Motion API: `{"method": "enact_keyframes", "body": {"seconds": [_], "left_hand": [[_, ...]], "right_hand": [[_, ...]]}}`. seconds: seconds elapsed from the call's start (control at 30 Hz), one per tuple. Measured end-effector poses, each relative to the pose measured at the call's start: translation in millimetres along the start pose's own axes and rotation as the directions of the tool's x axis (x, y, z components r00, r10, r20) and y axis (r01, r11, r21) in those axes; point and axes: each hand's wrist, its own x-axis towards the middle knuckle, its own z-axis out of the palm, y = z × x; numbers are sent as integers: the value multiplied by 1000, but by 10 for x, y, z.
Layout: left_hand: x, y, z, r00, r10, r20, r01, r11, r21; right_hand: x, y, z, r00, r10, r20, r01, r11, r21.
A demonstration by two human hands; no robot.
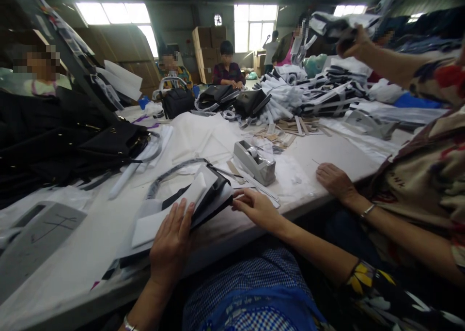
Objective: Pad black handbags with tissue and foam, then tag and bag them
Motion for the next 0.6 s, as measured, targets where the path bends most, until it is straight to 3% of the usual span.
{"method": "enact_keyframes", "body": {"seconds": [0.03,0.1,0.17,0.23,0.4,0.53,0.6], "left_hand": [[19,-16,-21,1000,-21,-1,21,1000,-12],[60,-46,-73,997,-71,-23,70,997,-31],[103,-77,-124,988,-143,-54,141,989,-36],[140,-112,-160,973,-221,-65,219,975,-30],[178,-175,-160,953,-291,-85,291,957,-13],[175,-180,-153,952,-289,-100,289,957,-12],[182,-183,-159,949,-295,-109,295,955,-11]], "right_hand": [[11,96,-127,994,-108,-20,101,966,-240],[24,294,-352,961,-278,9,225,757,-613],[30,466,-498,940,-328,92,274,568,-776],[41,583,-555,926,-350,139,306,484,-820],[141,568,-505,915,-394,91,307,530,-790],[184,321,-333,939,-343,-13,247,702,-668],[134,187,-173,956,-292,7,246,792,-558]]}}
